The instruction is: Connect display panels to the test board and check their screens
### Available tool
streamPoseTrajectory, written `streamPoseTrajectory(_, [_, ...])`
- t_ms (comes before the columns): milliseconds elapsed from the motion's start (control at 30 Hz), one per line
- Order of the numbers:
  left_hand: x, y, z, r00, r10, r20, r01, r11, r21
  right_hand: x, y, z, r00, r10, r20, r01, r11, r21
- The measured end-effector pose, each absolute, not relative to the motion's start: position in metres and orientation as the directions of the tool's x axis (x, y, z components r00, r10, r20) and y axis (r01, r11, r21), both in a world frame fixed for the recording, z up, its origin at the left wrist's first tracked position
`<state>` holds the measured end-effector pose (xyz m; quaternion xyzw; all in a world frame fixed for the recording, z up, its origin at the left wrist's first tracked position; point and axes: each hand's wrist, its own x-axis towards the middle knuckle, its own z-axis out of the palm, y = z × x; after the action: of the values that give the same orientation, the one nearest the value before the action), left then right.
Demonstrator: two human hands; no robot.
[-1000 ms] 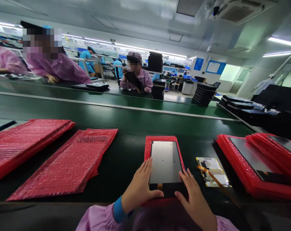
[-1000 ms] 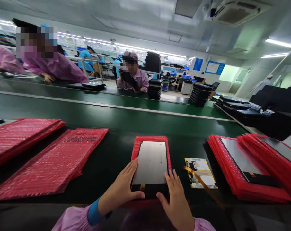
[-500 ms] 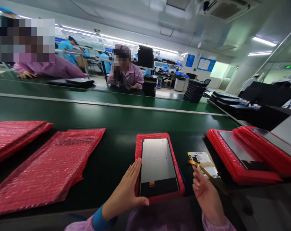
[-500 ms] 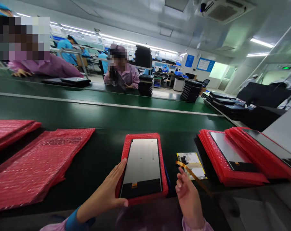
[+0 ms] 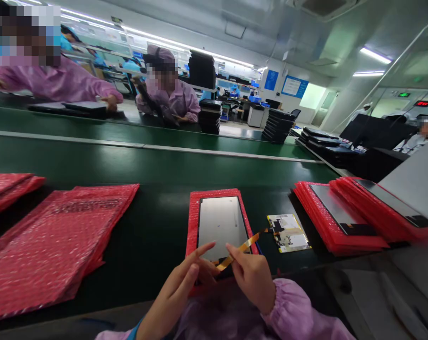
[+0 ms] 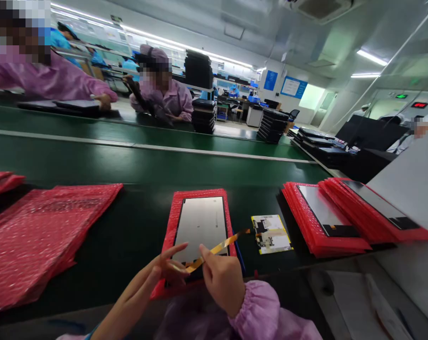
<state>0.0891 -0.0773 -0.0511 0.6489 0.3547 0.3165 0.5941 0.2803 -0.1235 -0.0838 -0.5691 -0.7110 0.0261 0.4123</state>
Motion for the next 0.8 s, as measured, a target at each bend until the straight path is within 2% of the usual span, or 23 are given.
streamPoseTrajectory(33, [0.090, -0.079, -0.048, 0.575, 0.816, -0.053, 0.024, 0.048, 0.999, 0.276, -0.123, -0.086, -0.052, 0.820, 0.570, 0.825, 0.357, -0.438])
streamPoseTrajectory(100, [0.090, -0.080, -0.045, 0.591, 0.798, -0.118, -0.034, 0.171, 0.985, 0.271, -0.123, -0.089, -0.085, 0.830, 0.552, 0.840, 0.357, -0.408])
streamPoseTrajectory(200, [0.088, -0.080, -0.044, 0.557, 0.813, -0.169, -0.027, 0.221, 0.975, 0.269, -0.126, -0.091, -0.102, 0.854, 0.511, 0.800, 0.375, -0.468])
streamPoseTrajectory(300, [0.085, -0.081, -0.044, 0.548, 0.818, -0.173, 0.008, 0.202, 0.979, 0.268, -0.132, -0.087, -0.083, 0.861, 0.502, 0.709, 0.404, -0.577])
streamPoseTrajectory(400, [0.080, -0.085, -0.047, 0.575, 0.817, -0.038, 0.059, 0.006, 0.998, 0.266, -0.139, -0.079, -0.023, 0.908, 0.419, 0.491, 0.375, -0.787])
streamPoseTrajectory(500, [0.078, -0.088, -0.051, 0.665, 0.734, 0.139, 0.109, -0.279, 0.954, 0.262, -0.143, -0.073, 0.035, 0.969, 0.244, 0.101, 0.239, -0.966])
streamPoseTrajectory(567, [0.080, -0.090, -0.052, 0.725, 0.664, 0.186, 0.131, -0.398, 0.908, 0.258, -0.144, -0.072, 0.094, 0.984, 0.153, -0.122, 0.164, -0.979])
streamPoseTrajectory(633, [0.083, -0.092, -0.052, 0.762, 0.617, 0.198, 0.164, -0.478, 0.863, 0.255, -0.142, -0.073, 0.136, 0.987, 0.086, -0.253, 0.118, -0.960])
streamPoseTrajectory(800, [0.089, -0.093, -0.057, 0.810, 0.541, 0.227, 0.210, -0.628, 0.749, 0.256, -0.133, -0.080, 0.026, 0.998, -0.054, -0.349, -0.041, -0.936])
